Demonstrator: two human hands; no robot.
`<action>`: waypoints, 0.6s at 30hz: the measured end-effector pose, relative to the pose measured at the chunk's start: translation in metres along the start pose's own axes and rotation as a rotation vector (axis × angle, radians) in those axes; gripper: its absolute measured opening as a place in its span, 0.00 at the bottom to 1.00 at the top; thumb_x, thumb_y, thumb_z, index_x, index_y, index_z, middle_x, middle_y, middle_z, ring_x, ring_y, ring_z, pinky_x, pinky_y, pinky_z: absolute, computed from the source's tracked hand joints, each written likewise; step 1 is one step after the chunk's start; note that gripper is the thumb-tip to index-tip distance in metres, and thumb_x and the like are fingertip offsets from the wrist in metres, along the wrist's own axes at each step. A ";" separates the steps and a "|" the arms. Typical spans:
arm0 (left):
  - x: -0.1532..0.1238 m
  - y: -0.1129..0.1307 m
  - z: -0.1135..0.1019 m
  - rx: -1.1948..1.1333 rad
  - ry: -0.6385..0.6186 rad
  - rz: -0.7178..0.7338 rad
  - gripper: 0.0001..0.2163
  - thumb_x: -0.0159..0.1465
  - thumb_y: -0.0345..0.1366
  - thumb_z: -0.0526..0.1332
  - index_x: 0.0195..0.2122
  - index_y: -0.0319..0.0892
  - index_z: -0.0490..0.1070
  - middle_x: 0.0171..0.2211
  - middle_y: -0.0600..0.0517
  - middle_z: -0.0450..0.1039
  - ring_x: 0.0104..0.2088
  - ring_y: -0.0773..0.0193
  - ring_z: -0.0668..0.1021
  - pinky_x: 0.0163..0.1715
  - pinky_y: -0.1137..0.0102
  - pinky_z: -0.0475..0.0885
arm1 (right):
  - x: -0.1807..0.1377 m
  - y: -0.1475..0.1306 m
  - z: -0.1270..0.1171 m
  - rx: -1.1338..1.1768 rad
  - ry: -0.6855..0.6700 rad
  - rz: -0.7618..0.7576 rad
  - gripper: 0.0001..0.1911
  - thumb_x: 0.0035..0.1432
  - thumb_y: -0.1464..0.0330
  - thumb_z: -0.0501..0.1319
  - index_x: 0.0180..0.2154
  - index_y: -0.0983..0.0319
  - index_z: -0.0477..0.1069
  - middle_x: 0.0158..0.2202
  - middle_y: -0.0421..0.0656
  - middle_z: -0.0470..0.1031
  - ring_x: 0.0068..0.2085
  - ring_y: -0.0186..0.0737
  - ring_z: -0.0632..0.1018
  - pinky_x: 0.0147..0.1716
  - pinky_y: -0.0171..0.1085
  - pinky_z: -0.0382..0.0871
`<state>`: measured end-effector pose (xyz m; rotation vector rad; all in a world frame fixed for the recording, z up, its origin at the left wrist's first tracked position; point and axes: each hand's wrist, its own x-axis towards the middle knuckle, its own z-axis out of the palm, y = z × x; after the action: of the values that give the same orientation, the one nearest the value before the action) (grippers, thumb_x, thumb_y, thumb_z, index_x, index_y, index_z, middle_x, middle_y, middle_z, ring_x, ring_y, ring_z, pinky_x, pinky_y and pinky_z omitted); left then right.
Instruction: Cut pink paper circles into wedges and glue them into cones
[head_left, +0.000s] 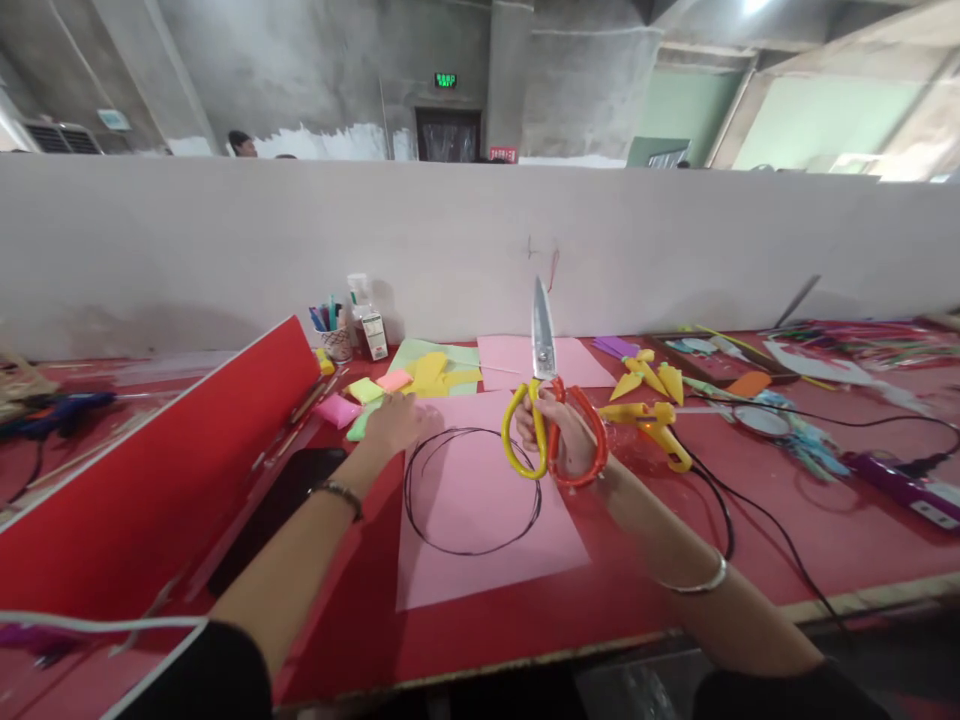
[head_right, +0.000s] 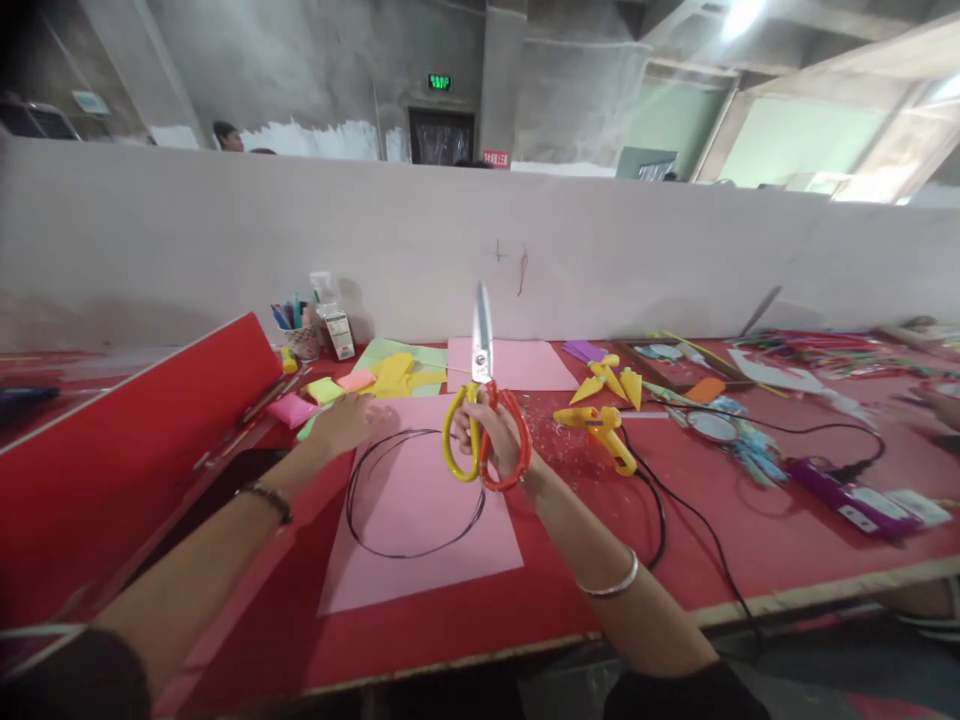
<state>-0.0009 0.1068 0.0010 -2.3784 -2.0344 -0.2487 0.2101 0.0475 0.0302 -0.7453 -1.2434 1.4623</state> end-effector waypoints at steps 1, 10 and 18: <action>0.008 -0.001 0.001 0.018 -0.028 0.028 0.15 0.60 0.42 0.52 0.42 0.38 0.69 0.46 0.41 0.70 0.50 0.53 0.70 0.48 0.65 0.63 | 0.001 0.003 -0.002 0.004 0.037 -0.026 0.10 0.44 0.63 0.59 0.23 0.60 0.58 0.20 0.34 0.61 0.21 0.27 0.66 0.19 0.27 0.61; 0.032 -0.012 0.010 0.100 -0.167 0.061 0.25 0.57 0.48 0.54 0.52 0.39 0.63 0.55 0.40 0.60 0.56 0.48 0.62 0.52 0.59 0.58 | 0.004 0.020 -0.009 -0.086 0.248 -0.134 0.11 0.39 0.67 0.62 0.24 0.60 0.59 0.23 0.34 0.65 0.27 0.31 0.71 0.28 0.34 0.67; 0.038 -0.010 0.013 0.110 -0.151 0.069 0.22 0.59 0.47 0.56 0.50 0.38 0.62 0.54 0.42 0.60 0.55 0.50 0.63 0.52 0.54 0.59 | 0.000 0.027 -0.004 -0.181 0.211 -0.069 0.18 0.40 0.57 0.64 0.22 0.62 0.61 0.20 0.36 0.66 0.21 0.30 0.69 0.20 0.31 0.64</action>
<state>-0.0038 0.1473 -0.0084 -2.4622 -1.9626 0.0431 0.2058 0.0504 0.0037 -0.9434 -1.2359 1.1921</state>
